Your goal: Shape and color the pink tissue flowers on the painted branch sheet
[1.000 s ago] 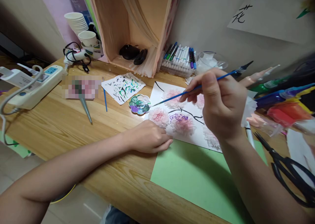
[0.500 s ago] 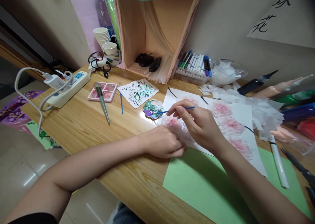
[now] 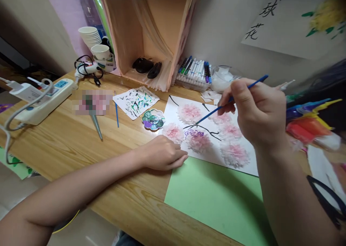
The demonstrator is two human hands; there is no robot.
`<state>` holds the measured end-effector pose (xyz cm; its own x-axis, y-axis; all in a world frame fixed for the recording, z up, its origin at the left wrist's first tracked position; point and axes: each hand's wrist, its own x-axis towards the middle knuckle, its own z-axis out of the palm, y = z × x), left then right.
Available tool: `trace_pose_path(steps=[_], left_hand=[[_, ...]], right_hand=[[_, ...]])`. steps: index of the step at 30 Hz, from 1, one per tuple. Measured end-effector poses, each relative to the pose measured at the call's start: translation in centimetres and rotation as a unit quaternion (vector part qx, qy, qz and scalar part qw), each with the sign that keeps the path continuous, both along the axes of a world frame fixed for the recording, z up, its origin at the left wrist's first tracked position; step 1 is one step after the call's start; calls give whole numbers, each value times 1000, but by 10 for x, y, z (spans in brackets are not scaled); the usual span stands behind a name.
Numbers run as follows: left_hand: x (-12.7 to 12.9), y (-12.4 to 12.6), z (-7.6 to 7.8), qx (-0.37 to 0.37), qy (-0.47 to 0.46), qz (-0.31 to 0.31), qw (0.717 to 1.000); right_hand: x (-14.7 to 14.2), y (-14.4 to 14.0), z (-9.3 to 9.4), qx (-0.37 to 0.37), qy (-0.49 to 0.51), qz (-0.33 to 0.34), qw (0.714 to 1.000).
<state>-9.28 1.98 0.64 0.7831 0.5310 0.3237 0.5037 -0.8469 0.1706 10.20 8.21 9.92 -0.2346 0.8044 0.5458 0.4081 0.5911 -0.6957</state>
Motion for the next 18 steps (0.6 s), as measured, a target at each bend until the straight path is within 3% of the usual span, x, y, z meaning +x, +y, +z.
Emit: trace_pose_path(steps=[7,18], left_hand=[[-1,2,1,-10,19,2,1000],[0,2,2,-33,39,0,999]], right_hand=[[1,2,0,7,-124,58,991],[-7,1,-3,6,-149,70,986]])
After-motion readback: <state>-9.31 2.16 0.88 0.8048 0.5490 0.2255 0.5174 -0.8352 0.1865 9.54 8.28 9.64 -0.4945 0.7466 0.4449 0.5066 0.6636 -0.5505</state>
